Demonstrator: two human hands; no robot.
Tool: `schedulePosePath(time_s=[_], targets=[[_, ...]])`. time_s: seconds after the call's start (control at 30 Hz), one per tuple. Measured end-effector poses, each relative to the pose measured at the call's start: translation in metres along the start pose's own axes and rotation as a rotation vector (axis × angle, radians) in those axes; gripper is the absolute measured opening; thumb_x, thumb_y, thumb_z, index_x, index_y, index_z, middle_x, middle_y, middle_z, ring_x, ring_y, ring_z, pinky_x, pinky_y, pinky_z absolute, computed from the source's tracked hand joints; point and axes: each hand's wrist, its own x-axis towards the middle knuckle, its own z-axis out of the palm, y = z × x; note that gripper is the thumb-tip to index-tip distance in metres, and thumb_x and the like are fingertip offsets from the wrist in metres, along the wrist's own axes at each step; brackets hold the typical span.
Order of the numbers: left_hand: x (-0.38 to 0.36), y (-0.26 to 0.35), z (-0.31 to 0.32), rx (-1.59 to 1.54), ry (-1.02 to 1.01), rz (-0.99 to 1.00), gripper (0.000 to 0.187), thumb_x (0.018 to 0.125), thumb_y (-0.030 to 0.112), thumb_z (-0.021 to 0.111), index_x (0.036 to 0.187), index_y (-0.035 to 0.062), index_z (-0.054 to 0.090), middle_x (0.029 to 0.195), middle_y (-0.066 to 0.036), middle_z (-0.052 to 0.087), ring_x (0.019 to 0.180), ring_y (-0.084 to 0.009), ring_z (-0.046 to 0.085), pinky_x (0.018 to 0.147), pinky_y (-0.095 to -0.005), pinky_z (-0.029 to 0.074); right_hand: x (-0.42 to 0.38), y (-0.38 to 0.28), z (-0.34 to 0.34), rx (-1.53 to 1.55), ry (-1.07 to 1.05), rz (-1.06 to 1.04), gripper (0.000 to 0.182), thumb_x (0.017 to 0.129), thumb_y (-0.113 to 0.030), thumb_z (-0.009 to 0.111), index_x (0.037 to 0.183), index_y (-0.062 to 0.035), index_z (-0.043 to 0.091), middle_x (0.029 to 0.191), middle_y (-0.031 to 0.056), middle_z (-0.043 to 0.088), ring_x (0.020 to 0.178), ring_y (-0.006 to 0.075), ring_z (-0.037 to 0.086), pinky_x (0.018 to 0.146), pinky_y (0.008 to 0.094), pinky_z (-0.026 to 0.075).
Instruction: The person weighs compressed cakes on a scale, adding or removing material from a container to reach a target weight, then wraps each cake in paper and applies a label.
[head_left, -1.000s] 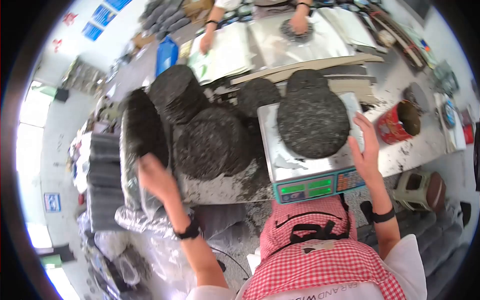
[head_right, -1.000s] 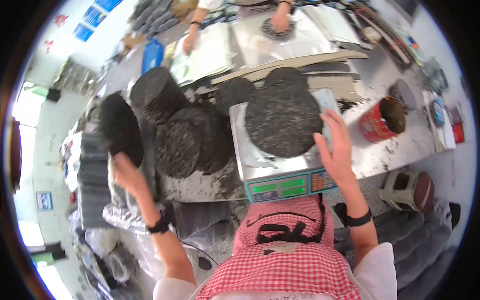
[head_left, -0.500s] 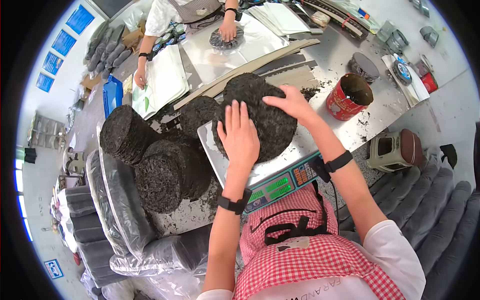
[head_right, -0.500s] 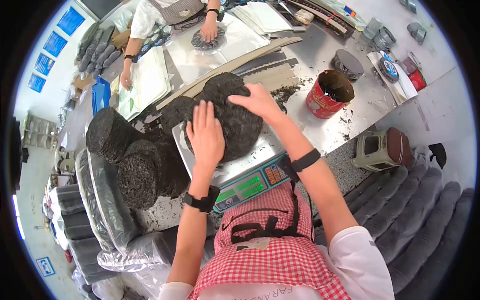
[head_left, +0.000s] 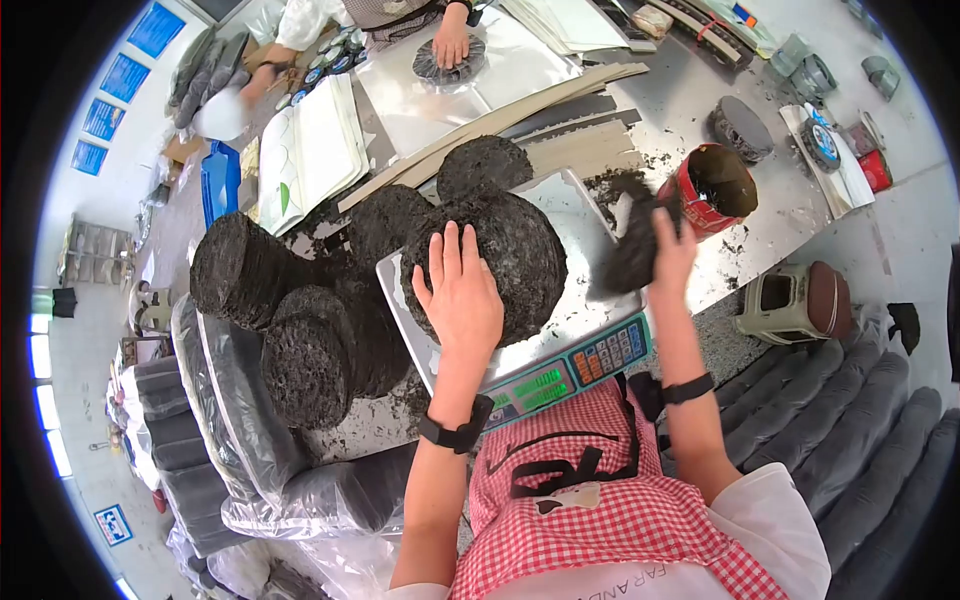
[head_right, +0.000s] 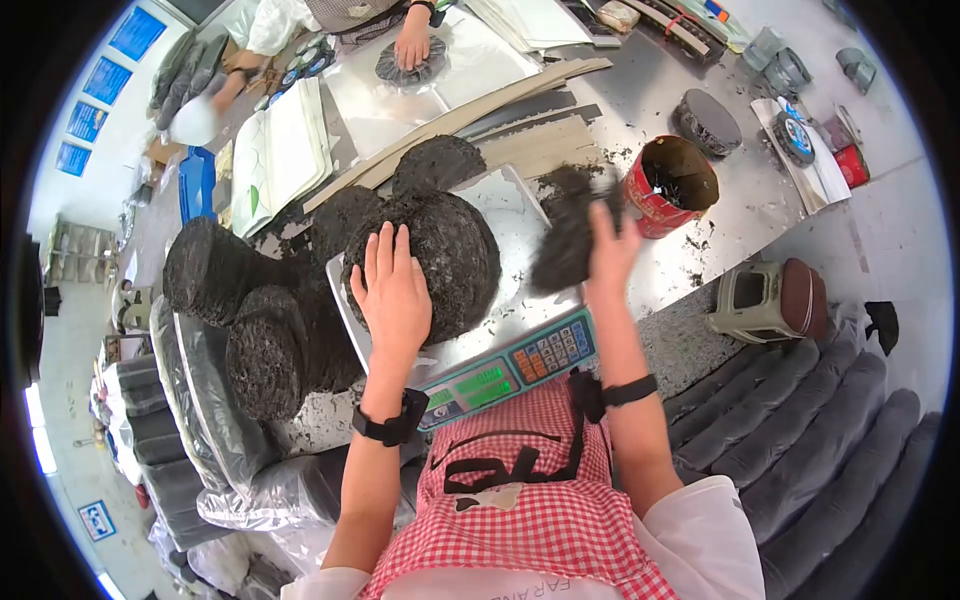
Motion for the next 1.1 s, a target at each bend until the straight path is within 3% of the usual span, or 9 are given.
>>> schedulePosePath(time_s=[0.03,0.13,0.2,0.27,0.4,0.53,0.8,1.0,1.1], targets=[[0.0,-0.004,-0.002,0.006,-0.005,0.001,0.043,0.095,0.018,0.044,0.137,0.0098,0.043,0.145,-0.009,0.038,0.135,-0.0273,0.033,0.107,-0.0528,0.023,0.025,0.008,-0.024,0.062,-0.018,0.171,0.036,0.088,-0.021,0.066,0.112,0.0056,0.06,0.104,0.0091,0.063,0.093,0.0155,0.056,0.084,0.0299,0.045],[0.001,-0.029,-0.033,-0.12,0.048,0.111,0.045,0.094,0.015,0.044,0.139,0.0105,0.039,0.15,-0.011,0.03,0.14,-0.029,0.024,0.109,-0.0569,0.016,0.086,0.05,-0.084,-0.547,-0.074,-0.096,0.061,0.087,-0.041,0.065,0.12,0.0079,0.048,0.108,0.0159,0.06,0.096,0.0232,0.058,0.09,0.0313,0.043],[-0.001,-0.046,-0.077,-0.285,0.127,0.022,0.045,0.093,0.006,0.043,0.137,0.0074,0.04,0.149,-0.013,0.03,0.14,-0.031,0.024,0.111,-0.053,0.016,0.101,0.051,-0.115,-1.018,0.001,-0.679,0.059,0.087,-0.037,0.065,0.122,0.0075,0.046,0.11,0.0188,0.058,0.095,0.0257,0.06,0.088,0.0341,0.045],[-0.018,-0.086,-0.09,-0.508,0.246,-0.049,0.044,0.092,0.006,0.044,0.136,0.0001,0.042,0.143,-0.019,0.038,0.135,-0.0326,0.032,0.111,-0.0406,0.023,0.071,0.008,-0.106,-0.773,-0.101,-0.489,0.052,0.088,-0.029,0.065,0.121,0.007,0.046,0.111,0.0197,0.057,0.094,0.0261,0.061,0.086,0.0361,0.047],[-0.067,-0.151,-0.084,-0.604,0.264,-0.265,0.043,0.095,0.01,0.046,0.136,-0.0003,0.041,0.139,-0.018,0.043,0.13,-0.0296,0.041,0.106,-0.04,0.032,-0.002,-0.045,-0.053,-0.568,-0.32,-0.506,0.025,0.09,-0.014,0.06,0.11,0.0019,0.055,0.103,0.0156,0.061,0.093,0.0229,0.062,0.081,0.0338,0.049],[-0.079,-0.162,-0.061,-0.728,0.204,-0.304,0.041,0.095,0.014,0.05,0.134,0.0019,0.046,0.133,-0.018,0.047,0.12,-0.0282,0.049,0.098,-0.0369,0.041,-0.067,-0.059,0.01,-0.604,-0.582,-0.904,0.013,0.084,-0.007,0.063,0.094,-0.001,0.059,0.101,0.0129,0.062,0.093,0.0271,0.061,0.08,0.0318,0.049],[-0.054,-0.131,-0.027,-0.735,0.206,-0.243,0.033,0.092,0.018,0.055,0.118,-0.0018,0.059,0.102,-0.016,0.058,0.089,-0.0232,0.058,0.08,-0.0331,0.047,-0.147,-0.066,0.071,-0.804,-0.819,-1.145,0.046,0.072,-0.027,0.075,0.102,0.0007,0.053,0.108,0.0152,0.058,0.095,0.0305,0.057,0.082,0.0385,0.047],[-0.037,-0.101,-0.003,-0.931,0.026,-0.393,0.033,0.09,0.02,0.059,0.112,-0.0035,0.059,0.087,-0.013,0.06,0.083,-0.0192,0.056,0.074,-0.0303,0.045,-0.148,-0.054,0.06,-0.868,-0.99,-0.892,0.049,0.082,-0.033,0.067,0.111,0.0013,0.049,0.115,0.0237,0.056,0.101,0.0397,0.057,0.08,0.0425,0.048],[-0.039,-0.068,-0.019,-1.112,0.162,-0.461,0.038,0.087,0.015,0.065,0.118,-0.0032,0.051,0.091,-0.009,0.057,0.084,-0.0144,0.054,0.073,-0.0264,0.044,-0.136,-0.07,0.048,-0.733,-0.833,-0.366,0.024,0.094,-0.021,0.049,0.104,0.0008,0.048,0.086,0.0174,0.062,0.076,0.0391,0.061,0.071,0.0445,0.049]])
